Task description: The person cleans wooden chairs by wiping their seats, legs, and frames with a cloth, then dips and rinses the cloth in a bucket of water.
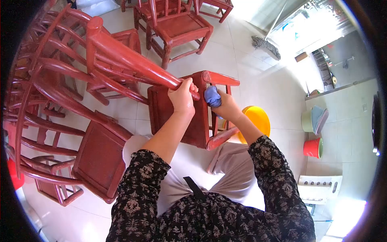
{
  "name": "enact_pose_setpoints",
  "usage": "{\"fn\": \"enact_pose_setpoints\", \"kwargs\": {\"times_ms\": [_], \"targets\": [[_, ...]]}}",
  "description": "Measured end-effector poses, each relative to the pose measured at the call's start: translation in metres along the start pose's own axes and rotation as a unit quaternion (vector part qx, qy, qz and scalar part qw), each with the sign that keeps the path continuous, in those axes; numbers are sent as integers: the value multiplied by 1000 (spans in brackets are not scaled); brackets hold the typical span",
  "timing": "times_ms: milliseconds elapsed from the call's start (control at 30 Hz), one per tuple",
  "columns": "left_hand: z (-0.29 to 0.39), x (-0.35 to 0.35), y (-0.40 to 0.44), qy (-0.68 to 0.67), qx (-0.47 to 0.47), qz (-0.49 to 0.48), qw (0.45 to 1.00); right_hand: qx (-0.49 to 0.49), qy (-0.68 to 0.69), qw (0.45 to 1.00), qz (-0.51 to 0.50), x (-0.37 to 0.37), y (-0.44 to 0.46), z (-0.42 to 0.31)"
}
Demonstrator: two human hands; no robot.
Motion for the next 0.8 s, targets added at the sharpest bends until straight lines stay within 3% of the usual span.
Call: {"fn": "enact_pose_setpoints", "kwargs": {"times_ms": [67,367,433,500,567,600,700,767,800], "targets": [[-1,-3,1,2,-7,12,1000,-23,11,997,-69,9,2,-2],[6,-3,-11,19,-14,-9,1000,-92,-86,992,-8,11,-30,-5],[6,-3,-11,22,-21,-15,999,-251,-149,956,-32,4,-25,-18],[7,-3,-13,23,-21,-19,999,-292,-207,933,-44,-4,-9,-17],[7,-1,-11,27,-31,-32,999,-523,-319,788,-60,-3,-10,-37],[7,-1,-11,25,-32,-20,999,-560,-360,745,-36,-4,-7,-40],[5,0,-12,21,-37,-17,999,-576,-418,702,30,-17,13,-41],[5,-1,-11,19,-32,-13,999,-566,-423,707,38,-16,3,-36],[5,0,-11,22,-35,-18,999,-528,-399,747,57,-19,-4,-31]]}}
Point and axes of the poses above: each hand's wrist, its own y-axis towards the middle knuckle, its own x-axis out of the palm, z = x × y, the point moved 7 cm from there along y, towards the middle knuckle, and after that the axes turned 14 degrees about -y, right-handed, at the moved point
